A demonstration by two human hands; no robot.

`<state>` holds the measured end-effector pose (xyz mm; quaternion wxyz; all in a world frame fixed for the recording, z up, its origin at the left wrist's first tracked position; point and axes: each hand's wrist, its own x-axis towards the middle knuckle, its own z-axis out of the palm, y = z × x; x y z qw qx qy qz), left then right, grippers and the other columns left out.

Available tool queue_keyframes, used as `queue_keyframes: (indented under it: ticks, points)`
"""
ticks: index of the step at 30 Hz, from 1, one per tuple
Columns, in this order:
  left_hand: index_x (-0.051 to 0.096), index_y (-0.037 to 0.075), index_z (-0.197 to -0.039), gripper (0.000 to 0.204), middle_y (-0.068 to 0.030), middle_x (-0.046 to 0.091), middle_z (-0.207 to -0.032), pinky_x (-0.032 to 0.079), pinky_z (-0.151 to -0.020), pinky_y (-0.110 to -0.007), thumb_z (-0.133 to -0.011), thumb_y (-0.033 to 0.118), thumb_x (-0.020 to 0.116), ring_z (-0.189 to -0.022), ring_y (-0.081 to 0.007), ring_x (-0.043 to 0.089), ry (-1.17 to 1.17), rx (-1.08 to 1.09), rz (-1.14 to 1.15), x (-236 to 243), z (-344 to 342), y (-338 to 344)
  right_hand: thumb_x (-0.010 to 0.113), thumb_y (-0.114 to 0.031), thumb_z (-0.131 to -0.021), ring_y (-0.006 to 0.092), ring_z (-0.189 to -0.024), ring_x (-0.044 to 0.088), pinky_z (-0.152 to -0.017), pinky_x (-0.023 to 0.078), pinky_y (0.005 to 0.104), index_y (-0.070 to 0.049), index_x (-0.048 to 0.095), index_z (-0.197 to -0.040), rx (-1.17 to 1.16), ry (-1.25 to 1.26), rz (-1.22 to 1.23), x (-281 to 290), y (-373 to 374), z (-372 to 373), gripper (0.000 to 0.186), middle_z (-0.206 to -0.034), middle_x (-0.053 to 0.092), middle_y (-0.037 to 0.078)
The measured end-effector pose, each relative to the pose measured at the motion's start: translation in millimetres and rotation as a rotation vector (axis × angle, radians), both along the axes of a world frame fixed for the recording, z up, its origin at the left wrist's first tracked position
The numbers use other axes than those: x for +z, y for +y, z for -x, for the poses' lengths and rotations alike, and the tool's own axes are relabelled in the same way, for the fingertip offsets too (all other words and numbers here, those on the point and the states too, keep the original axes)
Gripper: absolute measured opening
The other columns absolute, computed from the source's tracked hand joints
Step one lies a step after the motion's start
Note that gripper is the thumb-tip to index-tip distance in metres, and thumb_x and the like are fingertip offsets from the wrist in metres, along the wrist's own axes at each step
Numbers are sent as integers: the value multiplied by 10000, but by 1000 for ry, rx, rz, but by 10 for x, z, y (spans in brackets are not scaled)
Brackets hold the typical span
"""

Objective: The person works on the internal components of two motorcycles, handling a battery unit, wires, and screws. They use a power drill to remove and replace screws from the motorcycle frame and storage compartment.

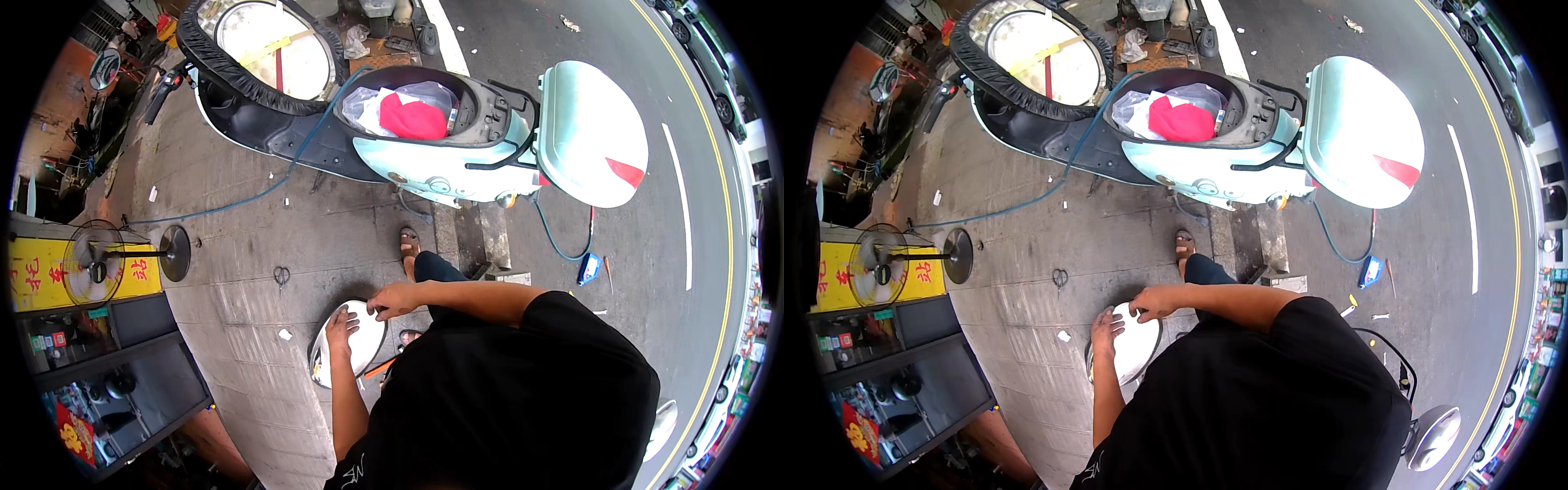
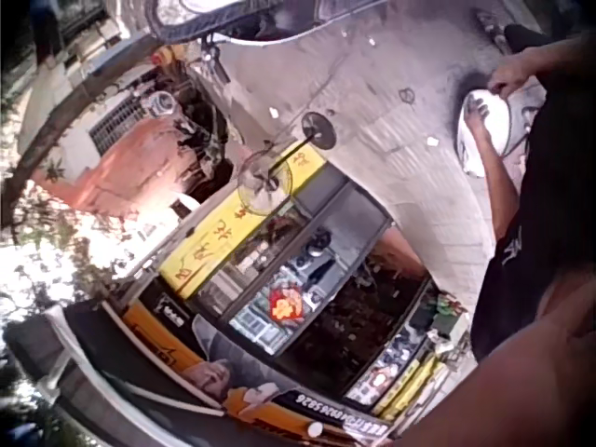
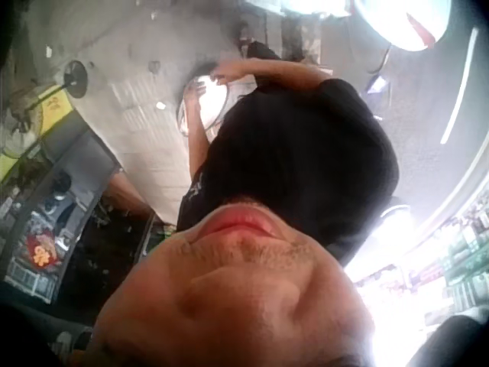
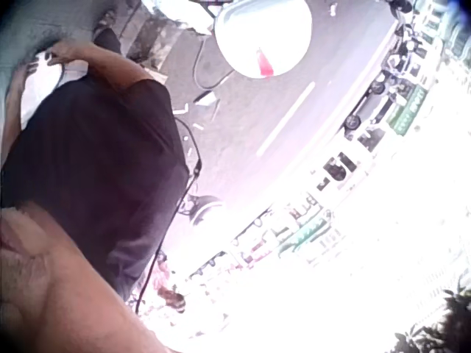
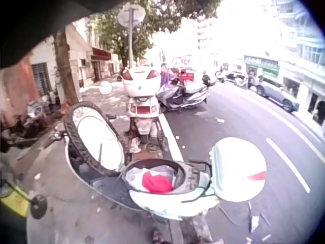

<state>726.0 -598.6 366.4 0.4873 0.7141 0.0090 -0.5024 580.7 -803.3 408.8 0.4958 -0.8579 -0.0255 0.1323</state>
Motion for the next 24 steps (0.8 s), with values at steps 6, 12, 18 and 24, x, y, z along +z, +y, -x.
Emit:
queue_keyframes:
  ticks: [6,12,18,24]
  points:
    - [589,9,-1142,389,-120,671,-963,505,-660,-295,-901,313,619,-760,-183,641,-42,-234,-165,246,-797,-1146,609,-266,-863,354,-859,639,-757,498,416,-53,619,-1007,-923,128,60,-33,-1855,780,258,-901,675,171]
    - [564,24,-1190,393,-110,669,-967,509,-637,-302,-913,301,593,-759,-177,633,-218,-574,-64,476,-1303,-2937,552,-285,-927,119,-814,579,-707,468,280,-34,582,-1098,-1801,18,-480,291,-2552,1916,306,-889,633,34]
    - [548,26,-1202,375,-98,653,-962,485,-644,-269,-929,282,575,-762,-162,621,-288,-1016,-29,698,-714,-4289,603,-335,-816,343,-840,667,-756,523,411,29,650,-976,-2112,674,-255,-1200,-613,2578,401,-900,683,207]
    - [530,16,-1234,403,-113,646,-1017,482,-726,-279,-946,296,556,-839,-168,618,-201,-1496,196,931,695,-4580,577,-314,-831,277,-825,689,-719,559,375,-9,663,-1023,-2351,1222,-742,-1606,2023,2534,370,-942,685,171]
